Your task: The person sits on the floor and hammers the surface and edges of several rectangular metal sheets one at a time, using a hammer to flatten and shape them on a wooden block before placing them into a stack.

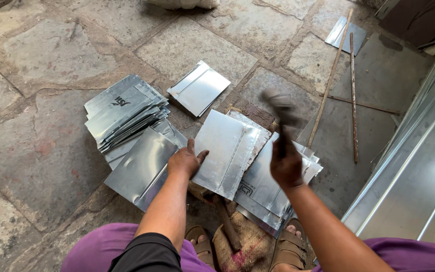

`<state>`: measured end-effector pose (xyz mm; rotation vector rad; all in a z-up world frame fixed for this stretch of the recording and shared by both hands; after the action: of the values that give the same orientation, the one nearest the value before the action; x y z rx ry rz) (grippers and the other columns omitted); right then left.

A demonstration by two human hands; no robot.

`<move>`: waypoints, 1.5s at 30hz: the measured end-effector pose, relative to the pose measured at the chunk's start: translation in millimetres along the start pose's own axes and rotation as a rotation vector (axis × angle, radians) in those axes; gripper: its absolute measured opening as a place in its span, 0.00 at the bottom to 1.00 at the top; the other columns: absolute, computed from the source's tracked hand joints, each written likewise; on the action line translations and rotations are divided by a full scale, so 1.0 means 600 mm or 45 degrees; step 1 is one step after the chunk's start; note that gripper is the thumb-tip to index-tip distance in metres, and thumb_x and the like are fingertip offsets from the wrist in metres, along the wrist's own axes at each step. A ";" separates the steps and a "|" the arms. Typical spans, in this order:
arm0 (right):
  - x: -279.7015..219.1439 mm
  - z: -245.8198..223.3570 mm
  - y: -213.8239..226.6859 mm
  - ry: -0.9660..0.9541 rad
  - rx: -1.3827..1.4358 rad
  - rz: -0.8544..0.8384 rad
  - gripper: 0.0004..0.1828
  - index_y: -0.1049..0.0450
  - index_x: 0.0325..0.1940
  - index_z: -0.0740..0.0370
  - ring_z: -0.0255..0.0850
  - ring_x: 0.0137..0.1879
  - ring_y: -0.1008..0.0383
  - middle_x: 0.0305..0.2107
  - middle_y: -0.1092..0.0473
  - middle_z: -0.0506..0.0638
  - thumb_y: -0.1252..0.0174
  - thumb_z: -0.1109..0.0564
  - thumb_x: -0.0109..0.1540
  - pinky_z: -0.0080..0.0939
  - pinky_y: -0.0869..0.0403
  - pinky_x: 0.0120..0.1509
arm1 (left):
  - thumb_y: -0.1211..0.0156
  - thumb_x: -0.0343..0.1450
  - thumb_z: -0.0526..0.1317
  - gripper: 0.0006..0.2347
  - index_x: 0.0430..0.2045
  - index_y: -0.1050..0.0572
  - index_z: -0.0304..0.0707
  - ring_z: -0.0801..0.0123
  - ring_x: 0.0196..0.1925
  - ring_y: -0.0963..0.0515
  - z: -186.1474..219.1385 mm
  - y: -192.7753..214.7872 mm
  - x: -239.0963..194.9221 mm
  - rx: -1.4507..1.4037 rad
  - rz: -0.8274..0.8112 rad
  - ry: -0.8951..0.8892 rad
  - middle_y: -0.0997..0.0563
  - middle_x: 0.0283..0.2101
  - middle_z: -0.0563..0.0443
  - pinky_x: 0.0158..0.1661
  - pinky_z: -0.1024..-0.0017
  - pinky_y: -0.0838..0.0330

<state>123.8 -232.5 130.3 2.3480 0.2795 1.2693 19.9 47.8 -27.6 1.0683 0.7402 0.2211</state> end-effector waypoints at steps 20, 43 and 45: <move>-0.065 0.125 -0.088 -0.750 -0.033 -0.576 0.25 0.29 0.67 0.61 0.54 0.47 0.21 0.42 0.23 0.65 0.43 0.55 0.65 0.48 0.26 0.54 | 0.60 0.74 0.68 0.38 0.73 0.50 0.40 0.51 0.53 0.18 -0.013 -0.006 -0.003 0.041 0.018 0.003 0.19 0.53 0.37 0.49 0.58 0.21; -0.139 0.311 0.015 -1.549 0.066 -0.101 0.19 0.22 0.55 0.63 0.37 0.20 0.34 0.18 0.30 0.50 0.36 0.55 0.61 0.42 0.34 0.24 | 0.49 0.77 0.43 0.10 0.48 0.21 0.51 0.57 0.52 0.18 0.113 0.195 -0.092 -0.200 0.349 -0.335 0.17 0.51 0.52 0.52 0.60 0.24; -0.111 0.302 0.048 -1.516 0.175 0.001 0.16 0.22 0.49 0.72 0.36 0.20 0.36 0.20 0.32 0.49 0.38 0.56 0.65 0.42 0.36 0.23 | 0.53 0.78 0.39 0.11 0.48 0.22 0.54 0.61 0.58 0.20 0.103 0.158 -0.053 -0.078 0.404 -0.366 0.19 0.57 0.58 0.56 0.63 0.26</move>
<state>236.4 -336.6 9.0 2.7458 -0.0391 -0.2910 53.3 33.8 84.1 1.1274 0.3024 0.3500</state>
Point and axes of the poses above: each hand's wrist, its own x-axis towards the middle knuckle, its own y-axis out of the back of the hand, z = x × y, the point moved 10 cm from there along x, towards the middle knuckle
